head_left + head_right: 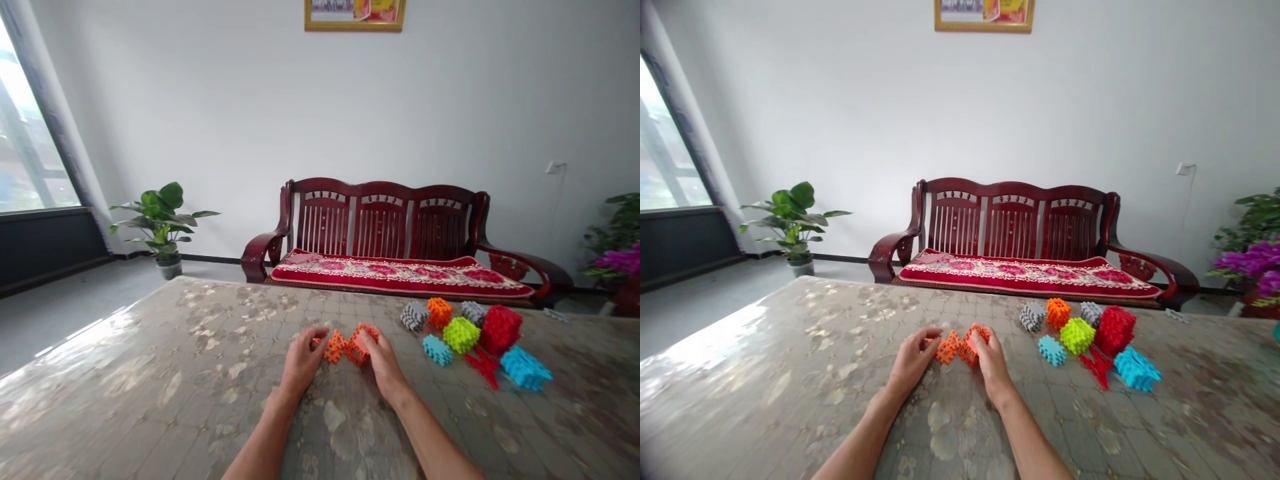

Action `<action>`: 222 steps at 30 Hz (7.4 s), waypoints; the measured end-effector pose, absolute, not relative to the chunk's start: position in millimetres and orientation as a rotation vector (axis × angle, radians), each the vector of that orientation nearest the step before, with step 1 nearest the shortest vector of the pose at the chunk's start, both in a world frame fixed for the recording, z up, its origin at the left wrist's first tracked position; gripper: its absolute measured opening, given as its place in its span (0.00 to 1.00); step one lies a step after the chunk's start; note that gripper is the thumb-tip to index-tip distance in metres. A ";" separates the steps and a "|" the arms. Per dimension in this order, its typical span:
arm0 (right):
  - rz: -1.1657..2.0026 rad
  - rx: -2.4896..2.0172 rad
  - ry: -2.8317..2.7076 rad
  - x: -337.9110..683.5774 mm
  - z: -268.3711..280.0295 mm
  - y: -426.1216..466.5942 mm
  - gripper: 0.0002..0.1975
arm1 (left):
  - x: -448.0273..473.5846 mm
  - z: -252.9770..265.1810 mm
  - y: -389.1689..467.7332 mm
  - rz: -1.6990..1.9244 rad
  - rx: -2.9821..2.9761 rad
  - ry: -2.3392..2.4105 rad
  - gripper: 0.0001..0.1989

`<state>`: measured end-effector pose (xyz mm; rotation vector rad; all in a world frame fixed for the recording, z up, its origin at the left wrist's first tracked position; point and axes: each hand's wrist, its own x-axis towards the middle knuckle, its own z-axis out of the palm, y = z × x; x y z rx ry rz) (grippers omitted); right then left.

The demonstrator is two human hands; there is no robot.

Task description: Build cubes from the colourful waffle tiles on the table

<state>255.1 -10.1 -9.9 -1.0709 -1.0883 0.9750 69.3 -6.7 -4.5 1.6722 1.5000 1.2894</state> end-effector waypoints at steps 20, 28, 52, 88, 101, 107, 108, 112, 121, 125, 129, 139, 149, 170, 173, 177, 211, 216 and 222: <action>0.981 -1.205 -1.140 244.1 -1.2 -19.2 0.21 | 72.7 -8.3 -1.8 1.411 1.453 1.480 0.14; 0.790 -1.254 -1.265 253.4 -13.7 -2.1 0.16 | 65.4 -8.9 0.0 1.460 1.442 1.690 0.16; -0.352 -1.940 -1.328 343.9 -4.4 -13.0 0.23 | 53.7 3.2 -8.1 1.294 1.383 1.951 0.15; 0.986 -1.031 -1.135 258.0 -0.1 -7.4 0.28 | 74.9 -6.0 -3.7 1.402 1.511 1.351 0.18; 1.144 -0.926 -1.178 233.6 7.3 -18.5 0.29 | 79.0 -18.7 -2.6 1.272 1.631 1.064 0.31; 0.959 -1.047 -1.205 238.5 3.0 -12.1 0.28 | 77.6 -13.1 -2.8 1.253 1.692 1.291 0.16; 0.921 -1.066 -1.209 238.9 1.6 -10.6 0.28 | 76.5 -12.4 -2.0 1.291 1.668 1.347 0.15; 0.864 -1.076 -1.227 239.3 -7.1 -5.0 0.27 | 68.7 -10.8 1.0 1.475 1.514 1.549 0.14; 0.579 -1.266 -1.310 263.0 -17.0 5.5 0.26 | 57.1 -9.6 0.1 1.620 1.469 1.732 0.16; 0.518 -1.310 -1.327 277.5 -22.6 10.5 0.25 | 54.1 -8.7 -0.6 1.629 1.463 1.794 0.18; 0.388 -1.359 -1.348 287.9 -26.5 12.3 0.23 | 50.9 -9.8 0.6 1.638 1.433 1.820 0.20; 0.406 -1.391 -1.240 305.5 -35.0 14.8 0.22 | 46.4 -10.0 0.7 1.540 1.473 1.943 0.20; 0.336 -1.509 -1.003 334.9 -46.7 25.2 0.21 | 55.4 -2.7 -7.7 1.346 1.831 1.973 0.15; -0.052 -2.021 -1.024 378.8 -26.2 46.0 0.42 | 52.8 -6.3 -2.0 1.224 1.785 2.000 0.16; -0.068 -2.083 -1.025 379.5 -24.0 48.6 0.39 | 53.1 -6.2 -1.7 1.224 1.790 1.996 0.16; -0.075 -2.155 -1.035 378.6 -22.4 52.6 0.37 | 53.1 -6.2 -1.2 1.235 1.792 1.992 0.16; 0.099 -1.904 -1.306 353.1 -14.7 34.0 0.18 | 53.6 -10.3 2.4 1.325 1.803 1.848 0.14; 0.050 -1.655 -1.423 323.3 -14.7 29.9 0.19 | 66.0 -11.2 -1.2 1.388 1.831 1.520 0.17; 0.080 -1.378 -1.678 279.7 -6.5 12.2 0.24 | 77.7 -15.0 -7.7 1.270 1.864 1.342 0.45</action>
